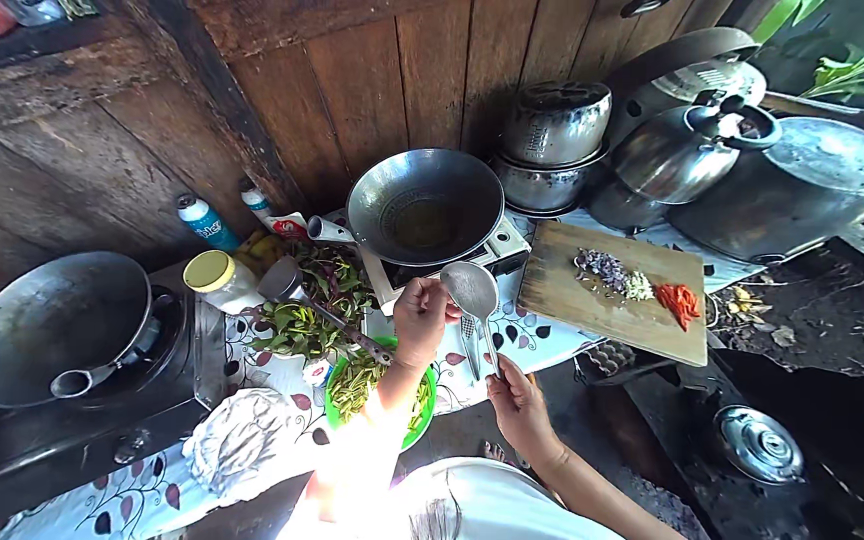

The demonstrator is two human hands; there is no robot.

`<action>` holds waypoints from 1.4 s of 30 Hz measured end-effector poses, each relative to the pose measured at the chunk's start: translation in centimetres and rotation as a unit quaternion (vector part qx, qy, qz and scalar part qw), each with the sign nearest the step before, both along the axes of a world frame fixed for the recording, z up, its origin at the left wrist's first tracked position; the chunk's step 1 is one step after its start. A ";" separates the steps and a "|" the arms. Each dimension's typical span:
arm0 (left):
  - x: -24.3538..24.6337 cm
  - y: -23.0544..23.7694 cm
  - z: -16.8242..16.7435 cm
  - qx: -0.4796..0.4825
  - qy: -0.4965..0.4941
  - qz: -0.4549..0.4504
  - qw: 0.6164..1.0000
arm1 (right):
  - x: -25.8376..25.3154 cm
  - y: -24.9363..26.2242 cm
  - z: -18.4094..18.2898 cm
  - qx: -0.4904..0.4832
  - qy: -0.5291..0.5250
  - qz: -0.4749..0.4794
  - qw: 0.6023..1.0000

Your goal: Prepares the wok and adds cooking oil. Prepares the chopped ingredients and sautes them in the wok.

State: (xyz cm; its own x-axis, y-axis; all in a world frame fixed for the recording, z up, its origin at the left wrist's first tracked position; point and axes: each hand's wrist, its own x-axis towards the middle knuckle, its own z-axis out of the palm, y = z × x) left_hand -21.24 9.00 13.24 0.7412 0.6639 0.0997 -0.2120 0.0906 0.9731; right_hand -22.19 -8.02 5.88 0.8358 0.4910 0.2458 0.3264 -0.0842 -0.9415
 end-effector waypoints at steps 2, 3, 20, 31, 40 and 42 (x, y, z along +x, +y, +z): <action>0.2 0.2 0.1 0.057 0.027 0.012 0.998 | -0.1 -0.1 0.0 -0.002 -0.005 0.000 1.000; 0.3 0.2 0.2 0.081 0.039 0.021 0.996 | -0.1 -0.2 0.0 -0.003 -0.008 0.000 1.000; 1.9 -1.3 -0.8 0.174 0.078 -0.047 0.981 | 0.0 -2.5 -0.6 -0.015 0.010 -0.035 0.999; 2.9 -4.0 -2.0 0.050 0.011 -0.070 0.996 | 0.9 -5.0 -0.8 -0.006 0.023 -0.026 0.999; 4.7 -6.2 -4.1 0.079 0.125 -0.095 0.985 | 8.9 -10.6 -0.7 -0.064 0.053 -0.154 0.985; 5.0 -6.0 -4.9 0.118 0.119 -0.090 0.982 | 11.4 -12.3 -0.2 -0.118 0.040 -0.193 0.973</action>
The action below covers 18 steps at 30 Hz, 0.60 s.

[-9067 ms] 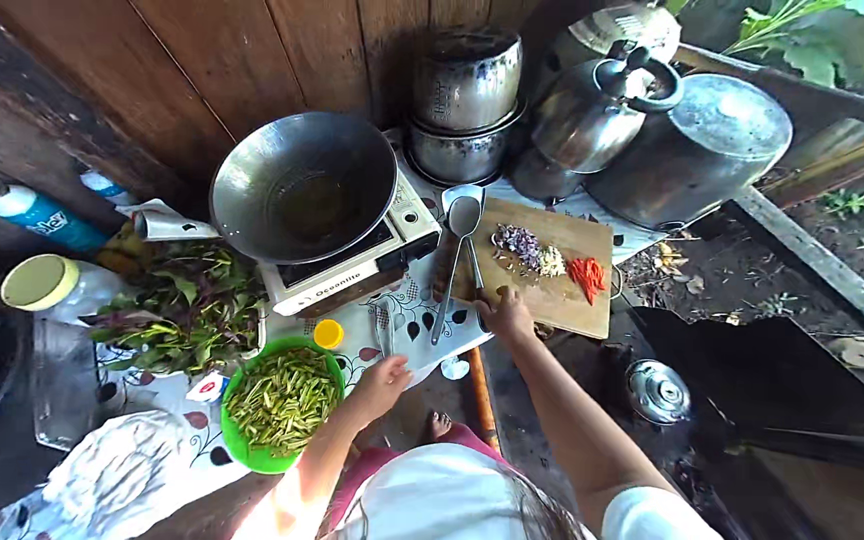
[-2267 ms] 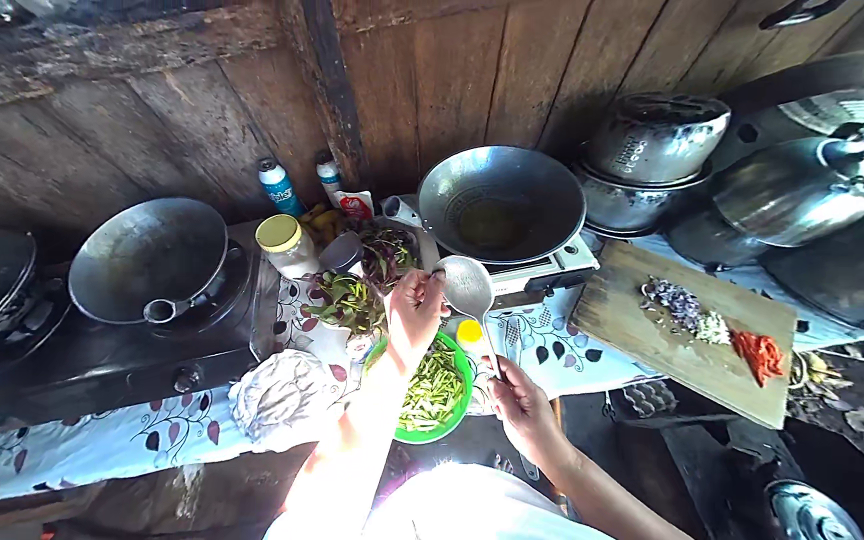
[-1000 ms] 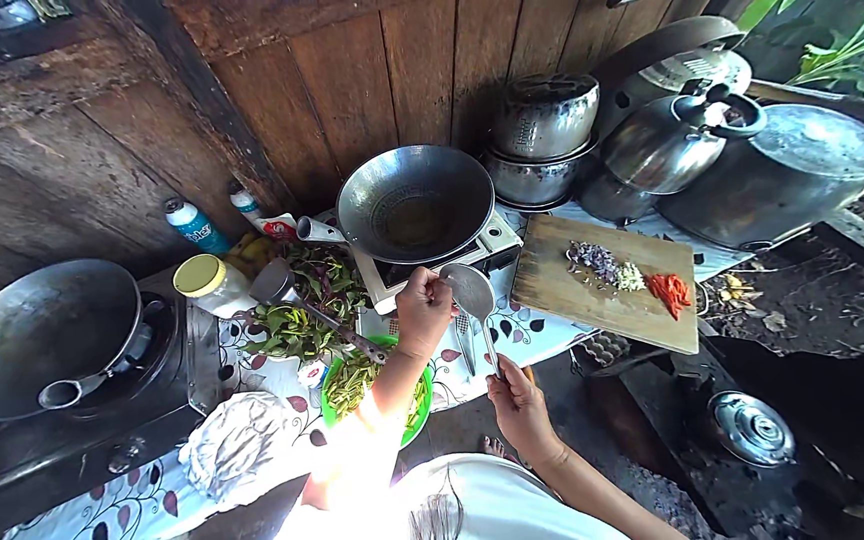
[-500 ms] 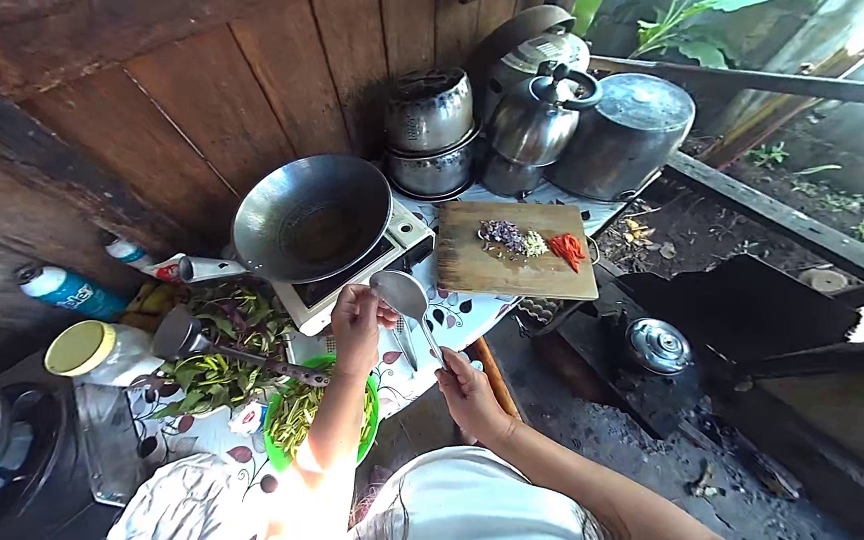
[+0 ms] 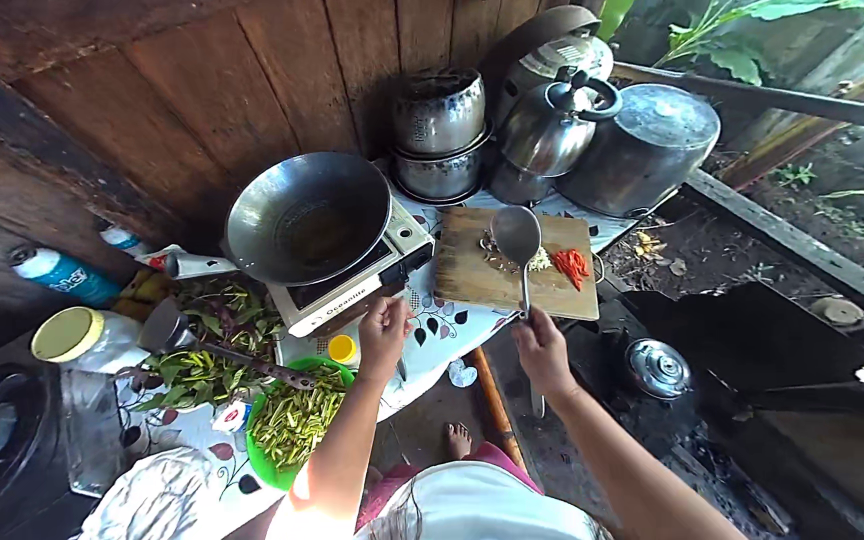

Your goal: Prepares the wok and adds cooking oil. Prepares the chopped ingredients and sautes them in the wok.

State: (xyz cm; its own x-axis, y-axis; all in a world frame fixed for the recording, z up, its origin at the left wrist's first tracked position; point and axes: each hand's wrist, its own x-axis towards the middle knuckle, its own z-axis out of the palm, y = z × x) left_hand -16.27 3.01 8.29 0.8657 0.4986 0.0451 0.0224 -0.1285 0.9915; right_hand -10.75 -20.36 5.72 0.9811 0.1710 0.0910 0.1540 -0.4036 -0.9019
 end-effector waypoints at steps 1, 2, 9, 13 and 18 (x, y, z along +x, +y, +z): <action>0.2 0.1 -0.1 0.029 -0.003 -0.001 1.000 | 1.0 -0.5 0.2 -0.031 -0.032 -0.009 0.999; 0.5 0.1 0.2 0.062 0.000 -0.006 0.998 | 1.9 -0.8 0.1 -0.051 -0.082 -0.011 0.995; 1.8 -0.6 1.7 0.164 0.154 -0.210 0.952 | -0.4 3.9 -2.4 0.099 -0.156 0.059 0.981; 1.2 -3.8 0.4 0.104 0.126 -0.406 0.899 | -2.4 7.6 -2.1 0.134 -0.155 0.039 0.978; 2.9 -4.9 -0.7 -0.038 0.066 -0.423 0.903 | 2.8 0.4 -3.2 -0.065 0.028 -0.125 0.990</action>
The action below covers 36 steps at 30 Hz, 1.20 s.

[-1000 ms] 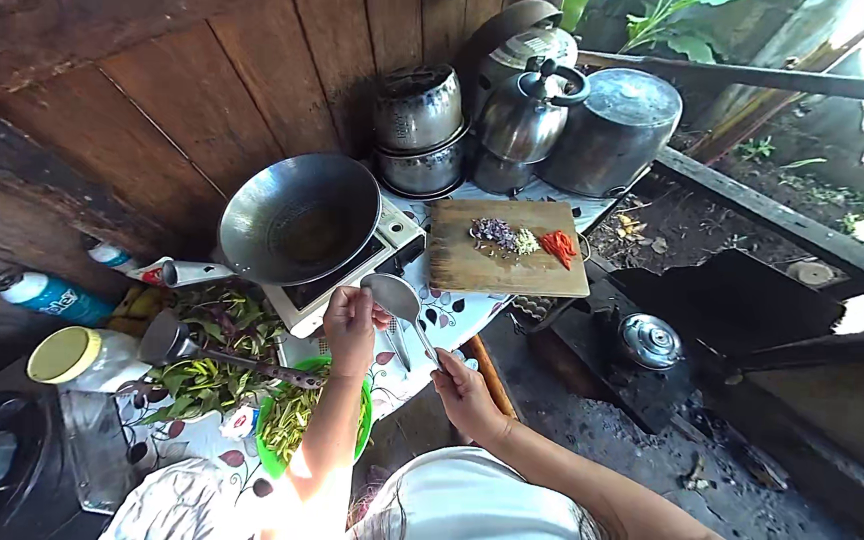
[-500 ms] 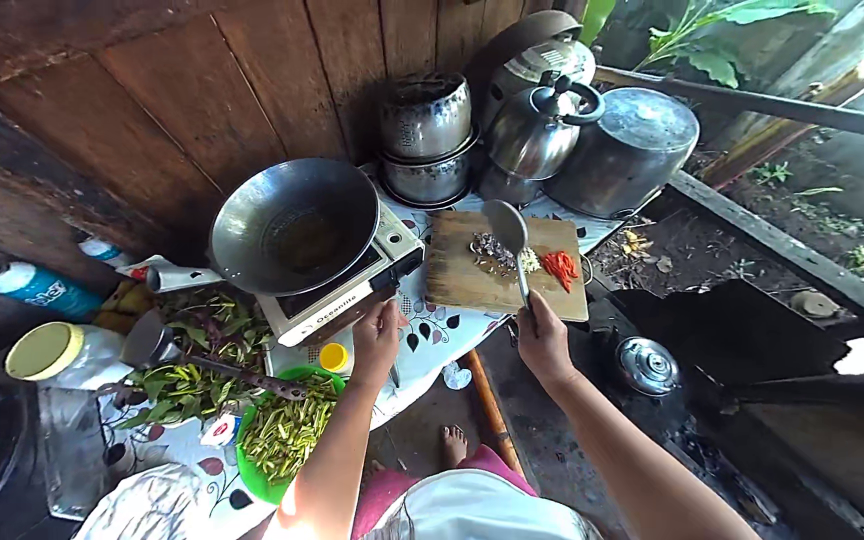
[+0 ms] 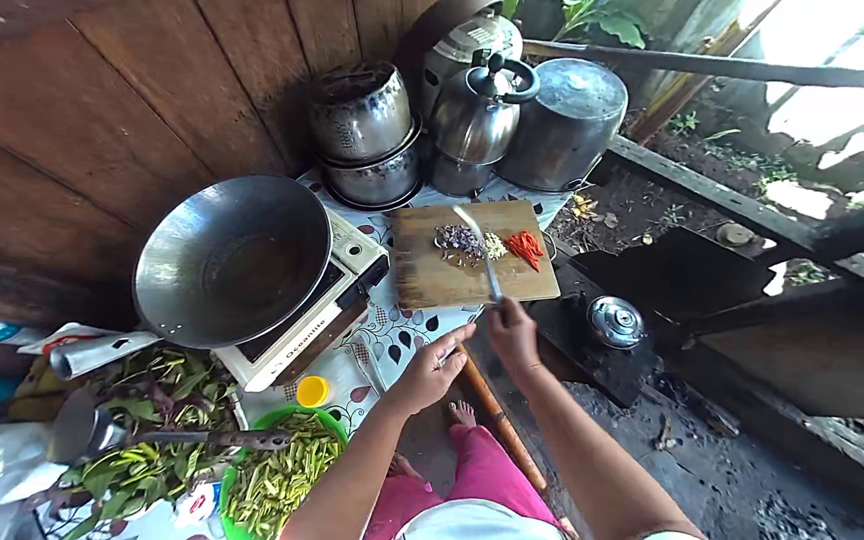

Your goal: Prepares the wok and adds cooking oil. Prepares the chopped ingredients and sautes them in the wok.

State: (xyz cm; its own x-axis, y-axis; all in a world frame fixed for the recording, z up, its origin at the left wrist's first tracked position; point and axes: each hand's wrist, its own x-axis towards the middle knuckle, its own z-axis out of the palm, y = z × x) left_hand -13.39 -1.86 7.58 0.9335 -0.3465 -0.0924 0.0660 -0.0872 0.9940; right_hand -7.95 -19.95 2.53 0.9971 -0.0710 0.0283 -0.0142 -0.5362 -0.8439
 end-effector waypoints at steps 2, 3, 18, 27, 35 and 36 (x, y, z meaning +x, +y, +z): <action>2.1 0.3 -1.1 0.087 0.010 0.089 0.992 | 2.8 -5.3 -1.7 -0.078 0.073 -0.071 0.992; 3.3 0.7 -2.1 0.143 0.028 0.123 0.982 | 4.0 -7.9 -2.9 -0.101 0.098 -0.101 0.985; 10.0 -2.4 -7.6 0.362 0.218 0.303 0.854 | 12.7 -16.1 -10.1 0.078 0.200 -0.085 0.973; 4.4 -6.6 -6.6 0.306 0.281 0.275 0.867 | 15.4 -19.0 -9.3 0.045 0.195 -0.010 0.980; 2.9 -6.9 -6.6 0.290 0.288 0.299 0.862 | 18.8 -16.5 -9.1 0.038 0.171 0.038 0.984; 2.9 -6.9 -6.6 0.291 0.288 0.299 0.862 | 19.1 -16.2 -9.4 0.030 0.168 0.039 0.984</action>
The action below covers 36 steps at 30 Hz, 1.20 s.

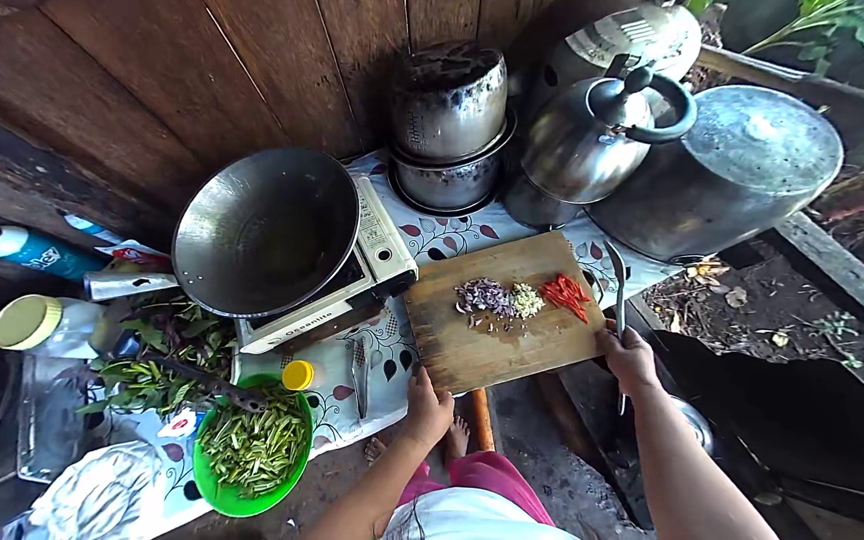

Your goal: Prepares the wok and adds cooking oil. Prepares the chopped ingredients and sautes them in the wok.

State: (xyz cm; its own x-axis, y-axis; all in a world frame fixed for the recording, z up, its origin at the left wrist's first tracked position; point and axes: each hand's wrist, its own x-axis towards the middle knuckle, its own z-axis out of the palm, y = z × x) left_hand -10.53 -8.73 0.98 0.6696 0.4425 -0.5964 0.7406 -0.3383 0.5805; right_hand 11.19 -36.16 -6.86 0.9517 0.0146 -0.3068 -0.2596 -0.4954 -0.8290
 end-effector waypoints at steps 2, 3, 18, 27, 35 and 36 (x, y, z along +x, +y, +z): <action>-0.1 0.0 -0.1 -0.001 0.000 -0.002 1.000 | 0.2 0.3 -0.2 -0.017 -0.009 0.000 1.000; -0.1 0.0 -0.2 -0.001 -0.003 -0.004 1.000 | 0.2 0.3 -0.2 -0.026 -0.013 -0.002 1.000; 2.8 1.4 0.8 0.150 -0.121 -0.117 0.974 | -3.7 1.4 7.2 -0.140 -0.086 0.009 0.986; 13.7 1.3 -0.8 0.200 -0.222 -0.264 0.917 | -10.8 6.5 8.9 0.101 0.091 0.087 0.987; 18.3 -0.4 -3.0 0.258 -0.083 -0.356 0.894 | -13.7 7.2 7.3 0.095 0.062 0.042 0.993; 18.4 -0.4 -3.1 0.259 -0.083 -0.360 0.892 | -14.0 7.1 7.2 0.097 0.059 0.037 0.993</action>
